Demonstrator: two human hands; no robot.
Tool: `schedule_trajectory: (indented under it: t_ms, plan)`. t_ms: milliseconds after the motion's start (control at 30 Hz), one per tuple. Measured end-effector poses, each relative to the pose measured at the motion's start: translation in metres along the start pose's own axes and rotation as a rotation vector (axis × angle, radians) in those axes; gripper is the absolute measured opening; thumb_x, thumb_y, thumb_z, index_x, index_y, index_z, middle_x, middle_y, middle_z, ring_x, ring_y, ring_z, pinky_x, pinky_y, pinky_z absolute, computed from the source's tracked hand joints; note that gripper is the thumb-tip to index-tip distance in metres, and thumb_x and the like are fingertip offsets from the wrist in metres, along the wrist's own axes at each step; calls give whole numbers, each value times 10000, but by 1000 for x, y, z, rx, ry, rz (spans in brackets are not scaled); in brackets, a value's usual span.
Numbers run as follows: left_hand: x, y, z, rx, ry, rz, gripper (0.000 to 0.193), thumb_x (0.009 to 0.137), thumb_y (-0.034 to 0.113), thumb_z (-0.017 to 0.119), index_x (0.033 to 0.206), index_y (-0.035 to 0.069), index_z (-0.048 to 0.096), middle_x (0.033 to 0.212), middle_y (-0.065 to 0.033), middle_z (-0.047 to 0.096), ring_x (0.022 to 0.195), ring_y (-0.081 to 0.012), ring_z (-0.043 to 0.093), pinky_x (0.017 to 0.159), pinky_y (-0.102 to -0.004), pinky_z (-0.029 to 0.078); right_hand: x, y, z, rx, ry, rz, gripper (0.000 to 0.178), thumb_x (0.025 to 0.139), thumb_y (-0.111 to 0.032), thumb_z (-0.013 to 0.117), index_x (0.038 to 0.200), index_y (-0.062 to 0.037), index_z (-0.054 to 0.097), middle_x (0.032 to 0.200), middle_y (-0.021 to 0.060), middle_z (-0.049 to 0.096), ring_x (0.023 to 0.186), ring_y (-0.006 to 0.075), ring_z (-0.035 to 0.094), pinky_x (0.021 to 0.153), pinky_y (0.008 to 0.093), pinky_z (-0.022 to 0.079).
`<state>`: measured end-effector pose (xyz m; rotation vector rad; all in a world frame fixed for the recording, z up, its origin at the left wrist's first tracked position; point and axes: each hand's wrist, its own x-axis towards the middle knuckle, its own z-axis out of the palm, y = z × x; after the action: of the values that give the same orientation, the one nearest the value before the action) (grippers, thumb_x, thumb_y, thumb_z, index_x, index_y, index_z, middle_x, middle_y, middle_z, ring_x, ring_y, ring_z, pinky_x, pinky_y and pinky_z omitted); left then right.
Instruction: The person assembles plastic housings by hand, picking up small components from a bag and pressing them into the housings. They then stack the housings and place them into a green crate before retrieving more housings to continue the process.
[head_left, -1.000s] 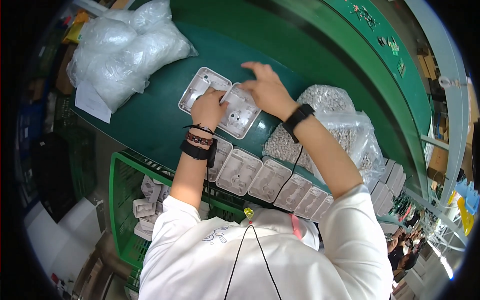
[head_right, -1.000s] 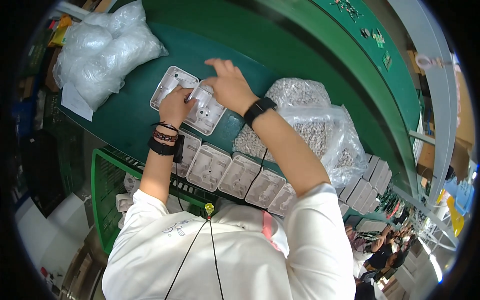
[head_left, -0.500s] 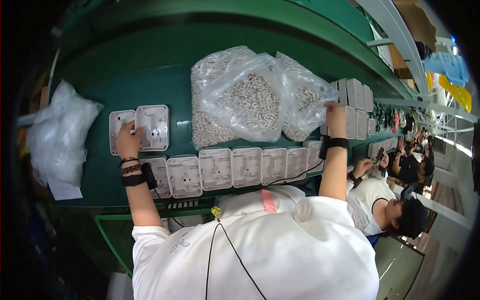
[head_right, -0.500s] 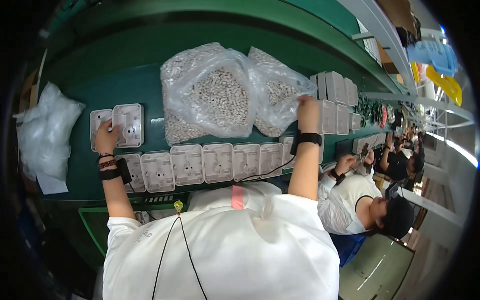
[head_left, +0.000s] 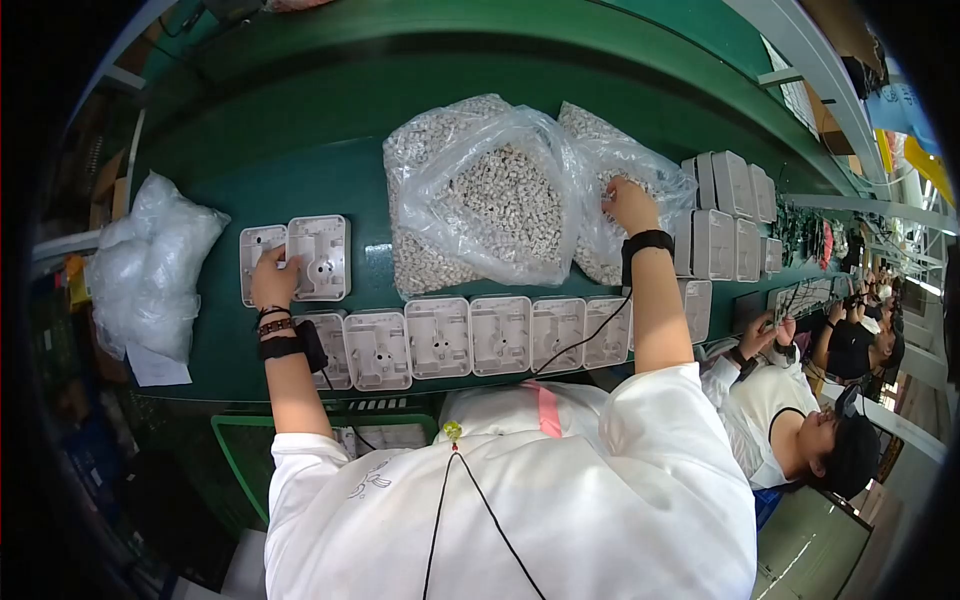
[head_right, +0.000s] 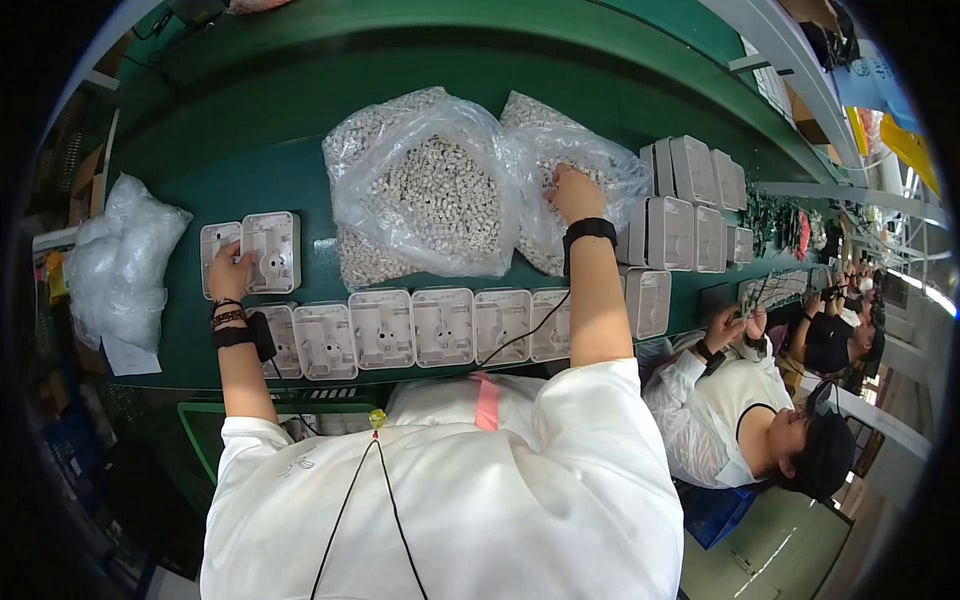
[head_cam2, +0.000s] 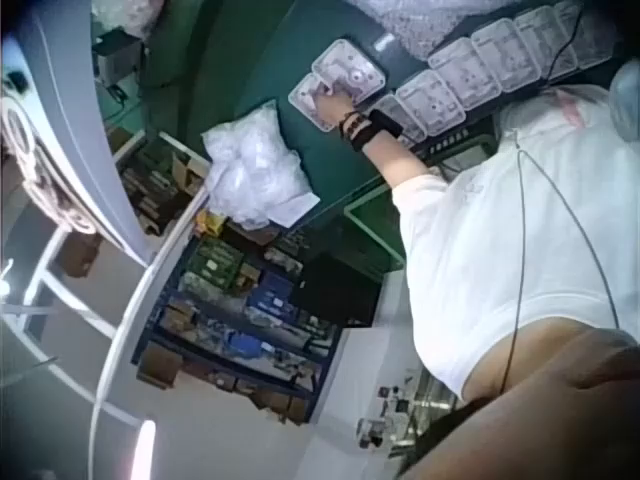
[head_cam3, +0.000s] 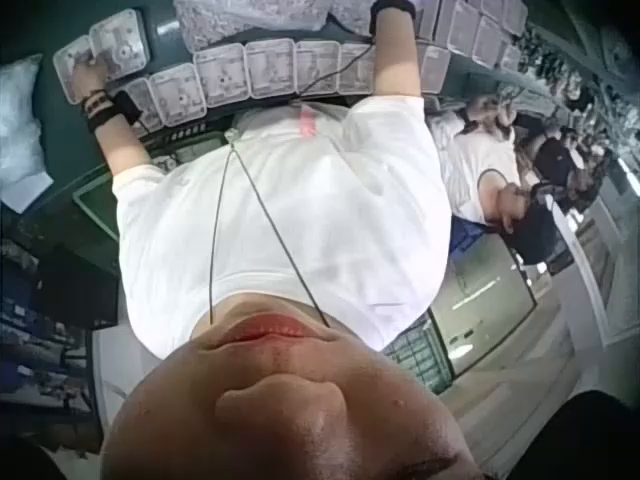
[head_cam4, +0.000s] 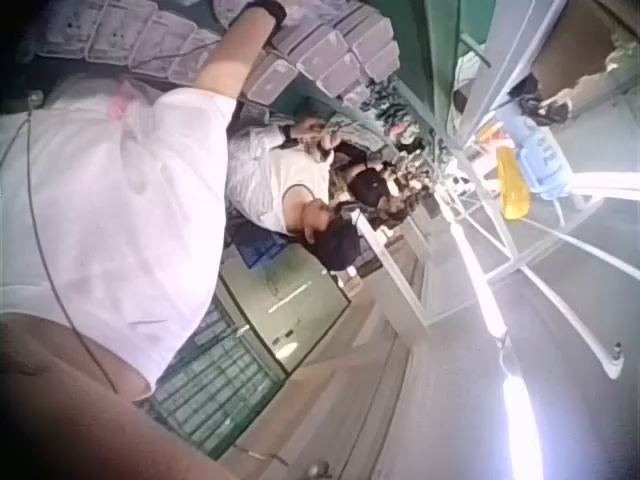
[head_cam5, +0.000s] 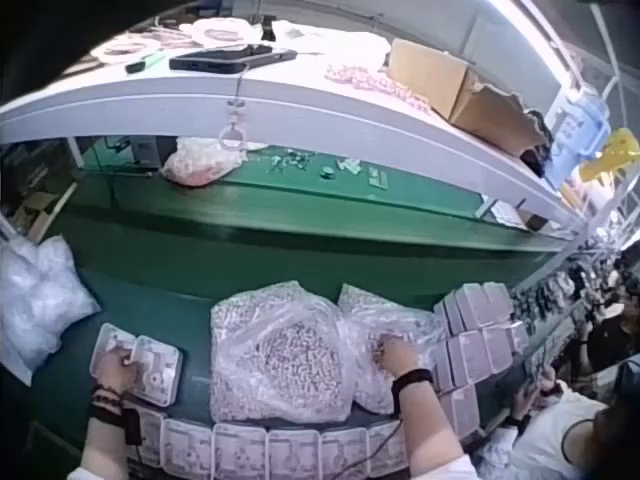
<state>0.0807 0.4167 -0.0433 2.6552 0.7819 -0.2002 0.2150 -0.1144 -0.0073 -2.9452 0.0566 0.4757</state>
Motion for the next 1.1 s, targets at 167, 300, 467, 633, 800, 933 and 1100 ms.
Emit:
schedule_trajectory:
  t_ms: [167, 300, 467, 633, 800, 933, 1100]
  plan:
    - [1, 5, 0, -13, 3, -20, 337, 703, 301, 641, 1003, 148, 622, 966, -78, 606, 891, -304, 568, 748, -398, 457, 1, 5, 1, -28, 11, -15, 268, 664, -166, 667, 894, -78, 563, 869, 141, 606, 840, 312, 578, 717, 392, 454]
    - [1, 4, -1, -11, 12, 4, 338, 703, 297, 640, 1005, 145, 622, 966, -79, 606, 895, -303, 567, 753, -396, 456, -3, 13, 5, 37, 61, -40, 215, 676, -120, 646, 868, -62, 567, 830, 148, 607, 824, 311, 580, 702, 390, 452]
    - [2, -6, 3, -23, 28, 36, 339, 701, 292, 635, 1006, 144, 621, 975, -81, 598, 896, -301, 566, 759, -392, 452, 0, 22, 9, 229, 320, -129, 123, 709, -86, 605, 819, -50, 565, 828, 151, 604, 810, 308, 582, 690, 384, 457]
    - [-11, 6, 6, -35, 23, 36, 304, 707, 282, 618, 984, 158, 624, 982, -87, 589, 890, -306, 560, 762, -392, 452, -11, -30, -40, 601, 616, -171, 59, 741, -33, 570, 795, -28, 546, 717, 128, 602, 670, 287, 597, 626, 345, 468]
    - [-31, 34, 0, -82, 45, 68, 277, 714, 257, 613, 978, 173, 625, 950, -74, 581, 864, -291, 567, 737, -381, 460, -6, -59, -72, 321, 488, -131, 73, 740, -86, 582, 789, -40, 553, 718, 153, 603, 679, 317, 597, 608, 378, 471]
    - [-32, 33, -1, -125, 36, 85, 271, 720, 248, 616, 977, 160, 625, 926, -65, 574, 838, -281, 570, 705, -381, 462, 13, -14, -39, -184, 447, -18, 144, 697, -147, 635, 769, -49, 559, 751, 179, 603, 739, 363, 580, 633, 424, 457]
    - [-28, 17, 4, -130, 18, 118, 287, 720, 255, 629, 975, 122, 622, 917, -64, 578, 814, -278, 574, 682, -374, 462, 3, -9, -39, -80, 437, 88, 134, 705, -140, 630, 767, -44, 560, 756, 169, 606, 754, 351, 582, 634, 423, 457]
